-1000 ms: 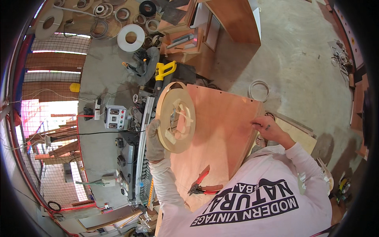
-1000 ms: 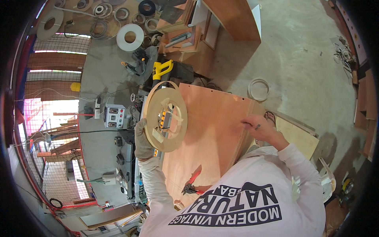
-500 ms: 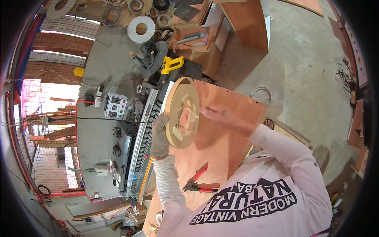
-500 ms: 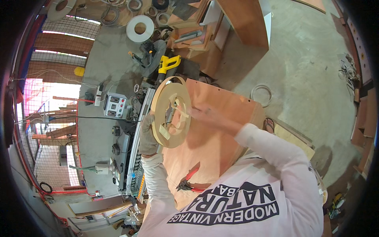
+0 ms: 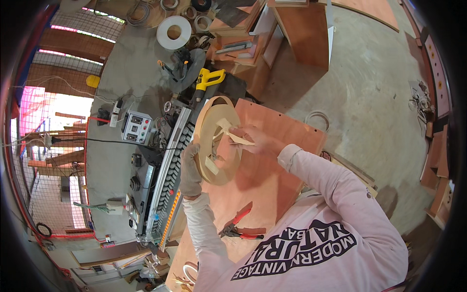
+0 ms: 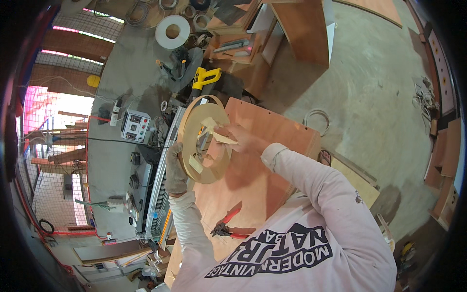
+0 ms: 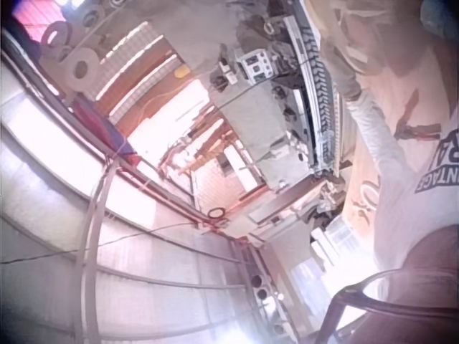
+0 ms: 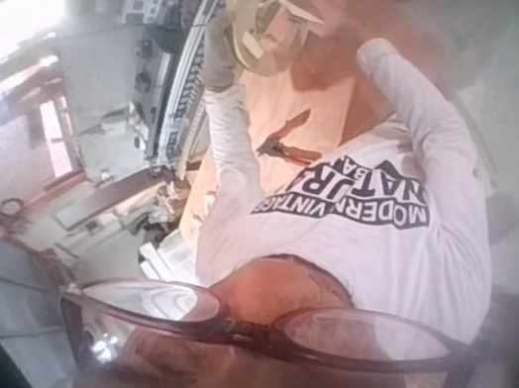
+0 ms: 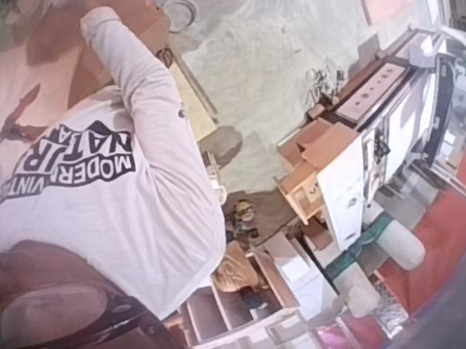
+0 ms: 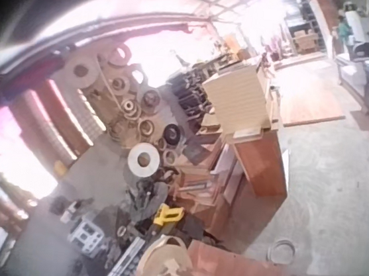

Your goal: The person cuts thin strips of wood veneer into circular and curved shapes using shears on a wooden workbench. The person arranges the cut pieces into rings and curves, then briefly tests a strip against a drawer edge before returning to cut more veneer.

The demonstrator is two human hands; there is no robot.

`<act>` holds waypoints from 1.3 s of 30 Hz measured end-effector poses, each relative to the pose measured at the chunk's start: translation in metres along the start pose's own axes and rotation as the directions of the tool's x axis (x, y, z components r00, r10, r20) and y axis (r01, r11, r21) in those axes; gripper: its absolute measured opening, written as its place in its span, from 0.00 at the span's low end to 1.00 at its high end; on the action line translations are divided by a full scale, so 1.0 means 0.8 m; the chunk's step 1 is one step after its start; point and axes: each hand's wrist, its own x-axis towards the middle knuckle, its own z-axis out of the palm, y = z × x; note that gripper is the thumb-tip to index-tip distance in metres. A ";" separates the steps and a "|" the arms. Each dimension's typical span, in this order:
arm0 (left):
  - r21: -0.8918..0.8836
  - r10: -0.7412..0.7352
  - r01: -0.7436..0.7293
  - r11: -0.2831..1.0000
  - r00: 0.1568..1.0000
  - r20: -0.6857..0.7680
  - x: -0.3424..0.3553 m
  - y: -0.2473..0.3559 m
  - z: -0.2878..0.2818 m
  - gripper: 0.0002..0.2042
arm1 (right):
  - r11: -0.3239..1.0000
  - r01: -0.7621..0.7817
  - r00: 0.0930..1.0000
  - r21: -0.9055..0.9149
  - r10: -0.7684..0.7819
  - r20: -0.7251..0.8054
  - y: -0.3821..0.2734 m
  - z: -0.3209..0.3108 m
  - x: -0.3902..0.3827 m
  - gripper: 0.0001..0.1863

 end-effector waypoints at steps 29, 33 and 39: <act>0.130 -0.047 0.063 0.989 0.991 -0.125 0.006 0.014 0.026 0.22 | 0.998 -0.060 0.983 0.025 0.064 -0.170 -0.007 0.079 0.001 0.12; 0.130 -0.046 0.067 0.989 0.987 -0.153 0.007 0.008 0.026 0.21 | 0.993 -0.072 0.970 0.094 0.091 -0.224 -0.005 0.089 -0.001 0.16; 0.068 -0.044 0.056 0.996 0.985 -0.168 0.010 0.010 0.019 0.18 | 0.989 -0.139 0.925 -0.040 0.115 -0.361 -0.012 0.085 0.005 0.13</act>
